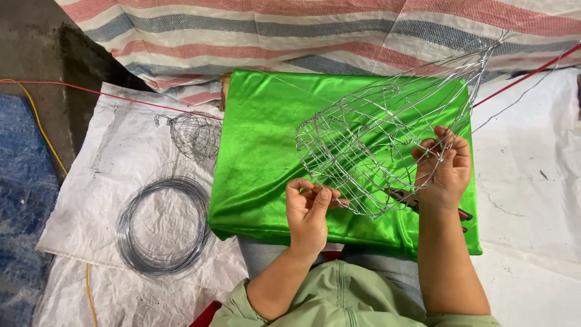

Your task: The person is constructing a wire frame by weaving and twisting thin metal wires together, using pliers to secure and cut the connections.

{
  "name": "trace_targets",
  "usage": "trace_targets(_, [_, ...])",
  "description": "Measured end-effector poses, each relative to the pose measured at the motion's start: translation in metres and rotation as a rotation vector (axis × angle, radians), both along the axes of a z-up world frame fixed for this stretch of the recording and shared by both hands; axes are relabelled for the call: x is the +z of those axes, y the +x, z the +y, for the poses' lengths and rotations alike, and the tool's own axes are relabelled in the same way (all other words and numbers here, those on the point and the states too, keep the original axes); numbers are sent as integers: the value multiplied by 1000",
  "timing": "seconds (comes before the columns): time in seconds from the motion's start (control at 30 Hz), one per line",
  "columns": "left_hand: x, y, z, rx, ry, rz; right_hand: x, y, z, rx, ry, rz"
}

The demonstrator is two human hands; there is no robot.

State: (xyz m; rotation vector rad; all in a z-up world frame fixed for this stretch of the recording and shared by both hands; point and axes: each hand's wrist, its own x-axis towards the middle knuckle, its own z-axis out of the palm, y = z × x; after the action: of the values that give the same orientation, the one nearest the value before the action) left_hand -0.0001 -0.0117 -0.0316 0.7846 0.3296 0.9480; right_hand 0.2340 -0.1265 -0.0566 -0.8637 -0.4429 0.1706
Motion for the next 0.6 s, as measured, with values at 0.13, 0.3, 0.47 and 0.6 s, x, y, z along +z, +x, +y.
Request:
trace_targets(0.13, [5,-1,-6,9,-18,7,-5,1,-5,14,-7,19])
trace_targets(0.3, [-2,3,-15,-63,-67,-109,-3,0,-10,31,-5,77])
trace_targets(0.47, [7,0,-27,-101,-67,-92,-12,8,-21,45,-9,149])
trace_targets(0.6, [13,3,-33,-87,-85,-22,-21,16,-28,60,2,171])
